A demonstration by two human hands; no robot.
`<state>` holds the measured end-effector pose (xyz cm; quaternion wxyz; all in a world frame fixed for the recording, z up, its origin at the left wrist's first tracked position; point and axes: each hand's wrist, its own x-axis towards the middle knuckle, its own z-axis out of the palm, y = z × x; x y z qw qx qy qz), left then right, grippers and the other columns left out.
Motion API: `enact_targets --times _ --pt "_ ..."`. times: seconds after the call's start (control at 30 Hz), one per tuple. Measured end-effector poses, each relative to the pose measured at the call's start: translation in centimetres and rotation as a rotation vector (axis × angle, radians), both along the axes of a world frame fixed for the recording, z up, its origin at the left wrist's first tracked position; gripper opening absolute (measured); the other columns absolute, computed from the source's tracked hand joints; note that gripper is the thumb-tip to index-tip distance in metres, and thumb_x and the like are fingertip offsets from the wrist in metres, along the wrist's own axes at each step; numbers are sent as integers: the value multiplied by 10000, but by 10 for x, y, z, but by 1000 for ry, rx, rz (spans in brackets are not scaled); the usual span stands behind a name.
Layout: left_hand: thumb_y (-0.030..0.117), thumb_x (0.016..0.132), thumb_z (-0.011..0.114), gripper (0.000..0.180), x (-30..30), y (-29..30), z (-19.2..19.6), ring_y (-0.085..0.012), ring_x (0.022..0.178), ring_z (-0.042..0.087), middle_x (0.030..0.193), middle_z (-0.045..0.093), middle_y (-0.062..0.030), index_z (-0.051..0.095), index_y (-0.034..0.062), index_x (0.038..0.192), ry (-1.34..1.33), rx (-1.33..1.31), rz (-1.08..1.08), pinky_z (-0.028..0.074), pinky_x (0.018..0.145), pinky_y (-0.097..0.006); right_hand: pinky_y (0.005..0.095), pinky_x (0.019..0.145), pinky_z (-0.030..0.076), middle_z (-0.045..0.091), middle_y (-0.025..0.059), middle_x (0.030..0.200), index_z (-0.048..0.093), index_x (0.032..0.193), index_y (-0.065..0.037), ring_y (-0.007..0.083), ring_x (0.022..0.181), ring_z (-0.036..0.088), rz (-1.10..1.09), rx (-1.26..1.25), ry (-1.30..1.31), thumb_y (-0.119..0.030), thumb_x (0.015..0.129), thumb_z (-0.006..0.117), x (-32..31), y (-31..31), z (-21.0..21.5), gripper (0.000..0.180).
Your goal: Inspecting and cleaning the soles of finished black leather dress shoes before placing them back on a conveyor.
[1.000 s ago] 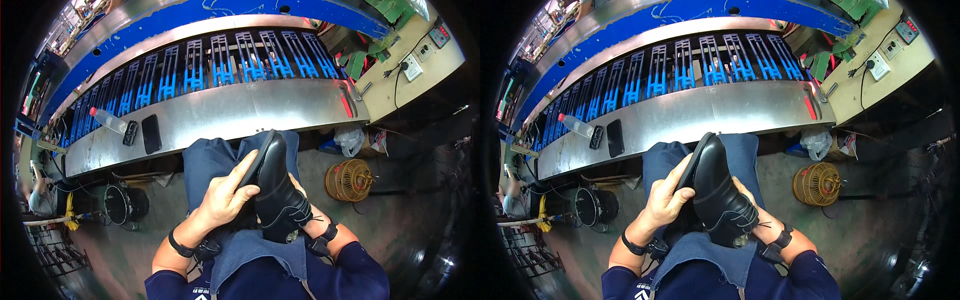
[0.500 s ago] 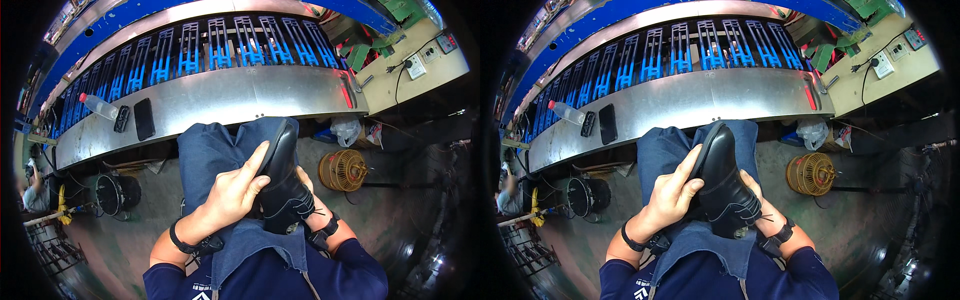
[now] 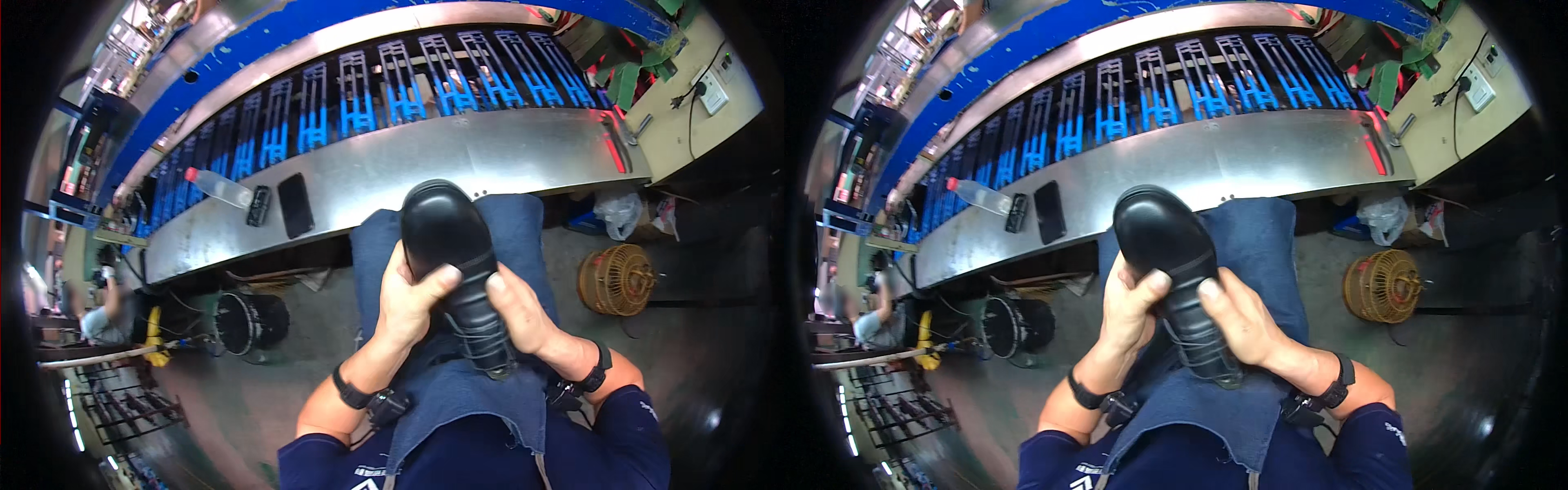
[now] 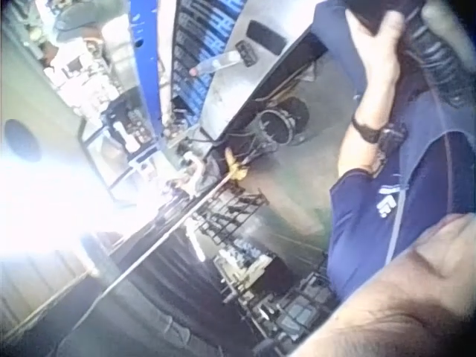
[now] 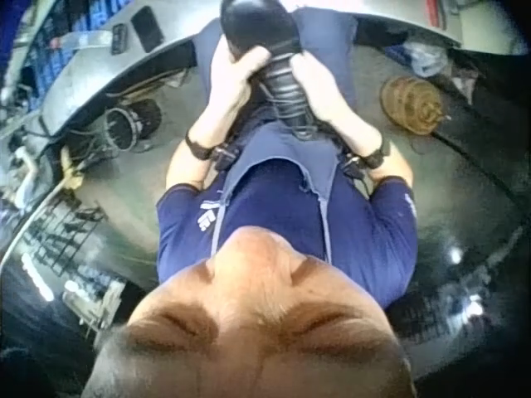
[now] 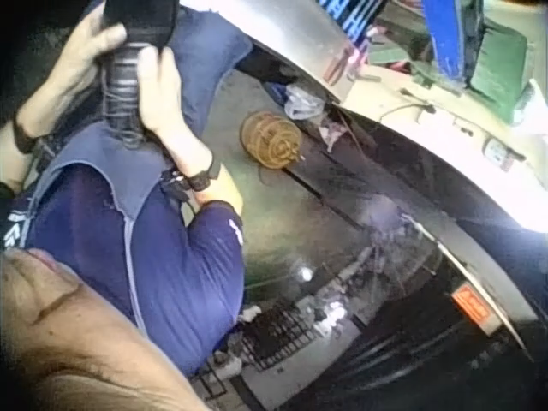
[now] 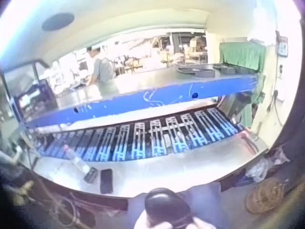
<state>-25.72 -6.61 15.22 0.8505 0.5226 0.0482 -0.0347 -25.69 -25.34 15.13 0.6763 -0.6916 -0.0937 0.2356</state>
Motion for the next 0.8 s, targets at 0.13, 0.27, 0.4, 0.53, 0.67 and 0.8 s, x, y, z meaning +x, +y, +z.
enact_targets --times 0.13,0.27,0.4,0.53,0.67,0.8 --pt "481 880 662 654 -2 38 -49 -282 1055 682 1184 657 -163 528 17 1322 115 -333 13 566 946 -400 456 869 528 644 275 1092 445 1298 78 422 1012 658 227 -399 -448 -549 911 617 -1 20 11 756" --pt "548 861 662 696 -16 44 -44 -310 1039 691 1160 675 -176 556 26 1308 50 -417 -12 576 942 -433 346 480 515 594 34 501 612 716 -68 226 480 644 235 -375 -613 -423 842 749 16 19 28 401" --pt "530 878 664 648 -13 35 -46 -308 1057 684 1184 672 -176 586 30 1283 38 -480 -43 566 953 -452 393 488 493 585 89 555 546 723 -69 286 503 630 110 -390 -853 -454 783 783 47 22 37 456" --pt "566 831 685 784 -4 18 -40 -312 1166 630 1267 617 -182 507 17 1362 87 -435 -68 518 1035 -444 391 526 493 607 96 612 518 1140 -8 305 521 631 145 -311 -930 -489 762 797 71 24 31 673" --pt "621 787 682 920 -7 10 -27 -314 1199 607 1301 581 -190 441 -2 1420 142 -268 -20 500 1061 -422 415 565 544 657 182 678 518 1150 39 354 601 681 164 -330 -993 -459 794 766 65 26 38 661" --pt "599 833 671 840 -20 9 -47 -270 1141 628 1259 597 -182 474 -5 1382 287 -372 -8 527 1006 -383 397 549 530 644 159 661 564 1129 65 328 572 661 -2 -401 -1025 -351 815 761 42 33 28 557"
